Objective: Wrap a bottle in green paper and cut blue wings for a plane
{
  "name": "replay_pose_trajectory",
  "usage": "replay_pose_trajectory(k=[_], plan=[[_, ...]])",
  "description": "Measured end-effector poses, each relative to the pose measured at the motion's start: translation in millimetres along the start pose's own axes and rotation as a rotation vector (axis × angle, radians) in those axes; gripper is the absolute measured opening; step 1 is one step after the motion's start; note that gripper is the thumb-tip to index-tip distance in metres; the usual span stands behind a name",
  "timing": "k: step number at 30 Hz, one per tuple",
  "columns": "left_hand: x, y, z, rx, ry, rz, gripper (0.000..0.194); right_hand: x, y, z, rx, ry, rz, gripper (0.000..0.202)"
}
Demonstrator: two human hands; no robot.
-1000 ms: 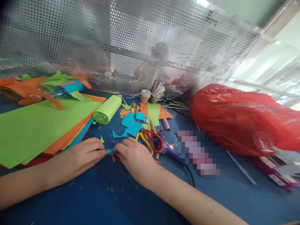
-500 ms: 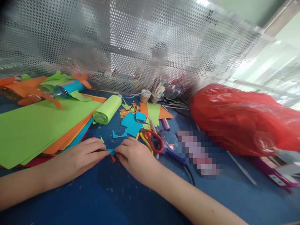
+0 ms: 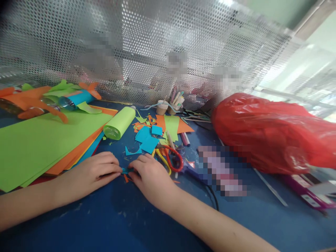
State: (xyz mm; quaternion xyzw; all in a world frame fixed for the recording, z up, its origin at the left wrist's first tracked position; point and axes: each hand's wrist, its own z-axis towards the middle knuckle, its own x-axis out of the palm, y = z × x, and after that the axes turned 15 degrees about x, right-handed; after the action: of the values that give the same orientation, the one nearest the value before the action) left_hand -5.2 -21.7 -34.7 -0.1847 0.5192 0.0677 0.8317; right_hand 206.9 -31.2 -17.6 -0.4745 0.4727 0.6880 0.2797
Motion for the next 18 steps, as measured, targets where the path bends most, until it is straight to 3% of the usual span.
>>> replay_pose_trajectory(k=[7,14,18], plan=[[-13.4,-2.5,20.2,-0.055,0.185,0.024,0.016,-0.6,-3.5,1.4,0.008,0.023,0.062,0.012],[-15.4,-3.1,27.9,-0.317,0.171,-0.077,0.007,-1.4,-4.6,3.4,-0.004,0.037,0.072,0.018],[-14.2,0.5,30.2,-0.348,0.166,-0.099,0.009,-2.3,-3.0,4.7,0.012,0.050,0.080,0.019]])
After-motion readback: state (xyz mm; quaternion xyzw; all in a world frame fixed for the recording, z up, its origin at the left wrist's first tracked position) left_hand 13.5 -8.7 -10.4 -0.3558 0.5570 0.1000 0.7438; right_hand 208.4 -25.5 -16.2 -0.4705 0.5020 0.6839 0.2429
